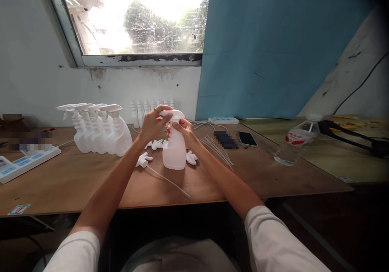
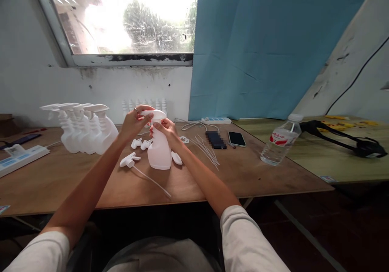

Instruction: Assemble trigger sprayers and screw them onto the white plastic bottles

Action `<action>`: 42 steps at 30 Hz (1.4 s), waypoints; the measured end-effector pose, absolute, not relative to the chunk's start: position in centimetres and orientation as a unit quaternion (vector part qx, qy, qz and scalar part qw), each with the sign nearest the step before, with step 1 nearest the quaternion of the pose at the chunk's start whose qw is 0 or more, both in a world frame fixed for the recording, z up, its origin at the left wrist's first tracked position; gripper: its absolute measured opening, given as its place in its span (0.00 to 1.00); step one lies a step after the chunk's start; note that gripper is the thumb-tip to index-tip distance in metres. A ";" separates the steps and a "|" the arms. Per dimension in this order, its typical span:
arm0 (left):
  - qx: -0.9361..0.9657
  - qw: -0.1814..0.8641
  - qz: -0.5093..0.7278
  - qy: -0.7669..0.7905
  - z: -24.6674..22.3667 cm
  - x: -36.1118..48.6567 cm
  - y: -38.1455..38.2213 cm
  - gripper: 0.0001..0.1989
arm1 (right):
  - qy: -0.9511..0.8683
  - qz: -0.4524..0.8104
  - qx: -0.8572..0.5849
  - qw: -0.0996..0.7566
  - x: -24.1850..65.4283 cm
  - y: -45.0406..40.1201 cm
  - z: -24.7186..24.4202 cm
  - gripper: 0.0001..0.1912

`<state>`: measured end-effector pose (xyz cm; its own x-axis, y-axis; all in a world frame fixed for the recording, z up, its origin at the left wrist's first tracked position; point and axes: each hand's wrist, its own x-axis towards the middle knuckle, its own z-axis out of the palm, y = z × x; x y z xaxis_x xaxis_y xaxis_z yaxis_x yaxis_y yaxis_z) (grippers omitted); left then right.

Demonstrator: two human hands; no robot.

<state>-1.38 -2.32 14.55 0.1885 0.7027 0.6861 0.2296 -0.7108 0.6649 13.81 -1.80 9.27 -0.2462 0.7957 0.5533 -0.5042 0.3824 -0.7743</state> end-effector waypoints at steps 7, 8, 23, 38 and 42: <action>0.750 0.271 0.493 0.348 8.6 -2.9 -5.4 0.38 | -0.537 0.512 -0.098 0.663 14.6 -2.5 11.6 0.19; 0.755 0.283 0.469 0.361 8.1 -3.4 -6.2 0.36 | -0.538 0.507 -0.094 0.667 14.3 -2.8 12.1 0.19; 0.420 -0.133 0.516 0.735 5.9 -29.5 -9.1 0.21 | -0.765 0.433 -0.264 0.397 12.9 -2.0 4.1 0.11; 0.414 -0.018 0.680 0.605 7.0 -33.1 -6.5 0.37 | -0.829 0.330 -0.291 0.346 9.3 -2.9 2.0 0.05; 0.477 -0.022 0.688 0.547 10.9 -33.6 -5.7 0.43 | -0.791 0.394 -0.288 0.368 10.5 -2.5 1.1 0.06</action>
<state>-33.58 -5.74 10.94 -0.5446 0.4911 0.6799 0.5525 -0.3998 0.7313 10.51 -2.46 1.06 -0.5630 0.7463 0.3551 0.1665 0.5233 -0.8357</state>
